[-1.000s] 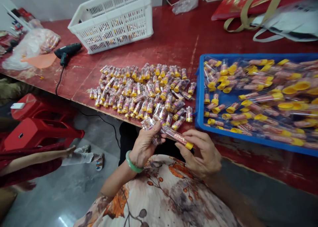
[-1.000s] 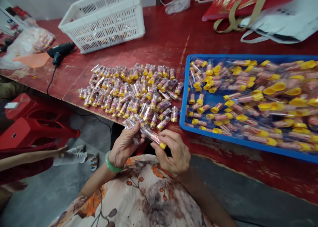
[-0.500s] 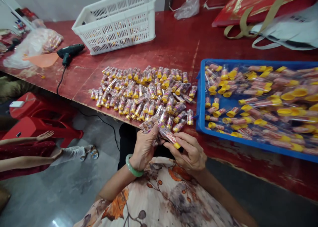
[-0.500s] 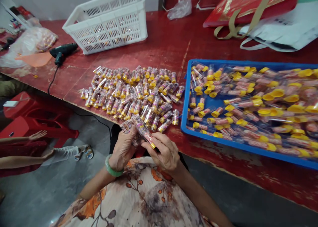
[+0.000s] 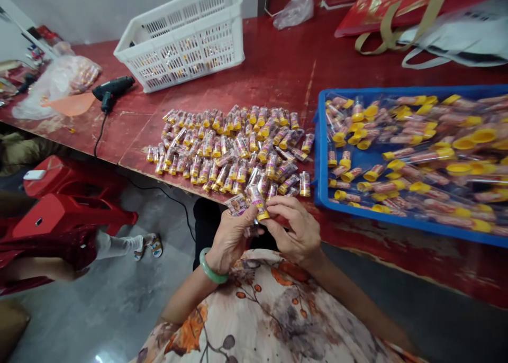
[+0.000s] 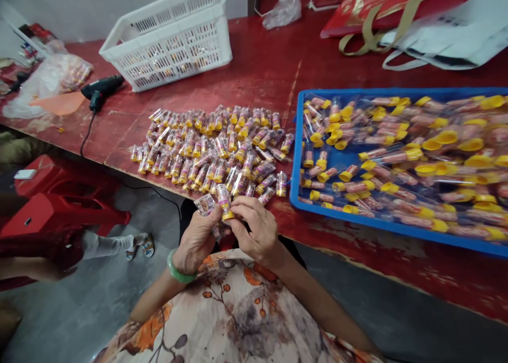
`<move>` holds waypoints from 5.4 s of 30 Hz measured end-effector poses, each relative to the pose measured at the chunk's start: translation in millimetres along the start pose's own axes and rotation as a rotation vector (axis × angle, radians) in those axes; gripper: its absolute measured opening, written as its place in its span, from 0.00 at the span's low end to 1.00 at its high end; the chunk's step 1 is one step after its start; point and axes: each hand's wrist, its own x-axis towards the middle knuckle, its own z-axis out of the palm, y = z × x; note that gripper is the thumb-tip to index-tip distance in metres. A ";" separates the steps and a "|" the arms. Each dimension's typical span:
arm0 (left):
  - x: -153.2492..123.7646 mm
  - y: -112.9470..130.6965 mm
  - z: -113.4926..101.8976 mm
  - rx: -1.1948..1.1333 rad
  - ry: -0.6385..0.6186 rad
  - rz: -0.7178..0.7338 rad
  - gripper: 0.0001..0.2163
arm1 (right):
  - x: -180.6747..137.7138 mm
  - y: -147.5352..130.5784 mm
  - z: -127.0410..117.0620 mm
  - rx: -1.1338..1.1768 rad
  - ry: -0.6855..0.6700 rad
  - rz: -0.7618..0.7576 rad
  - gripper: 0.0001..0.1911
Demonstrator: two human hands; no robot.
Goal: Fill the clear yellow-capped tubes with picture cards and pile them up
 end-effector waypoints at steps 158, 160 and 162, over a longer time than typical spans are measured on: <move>-3.7 1.9 4.7 0.043 0.032 0.072 0.21 | -28.1 -7.7 -8.3 -0.146 0.090 -0.002 0.24; -3.6 2.2 3.4 0.054 0.011 0.062 0.21 | -25.9 -5.8 -5.8 -0.164 0.067 -0.033 0.26; -3.3 3.8 1.3 0.050 -0.015 0.035 0.21 | -22.2 -3.9 -6.2 -0.120 -0.011 -0.051 0.24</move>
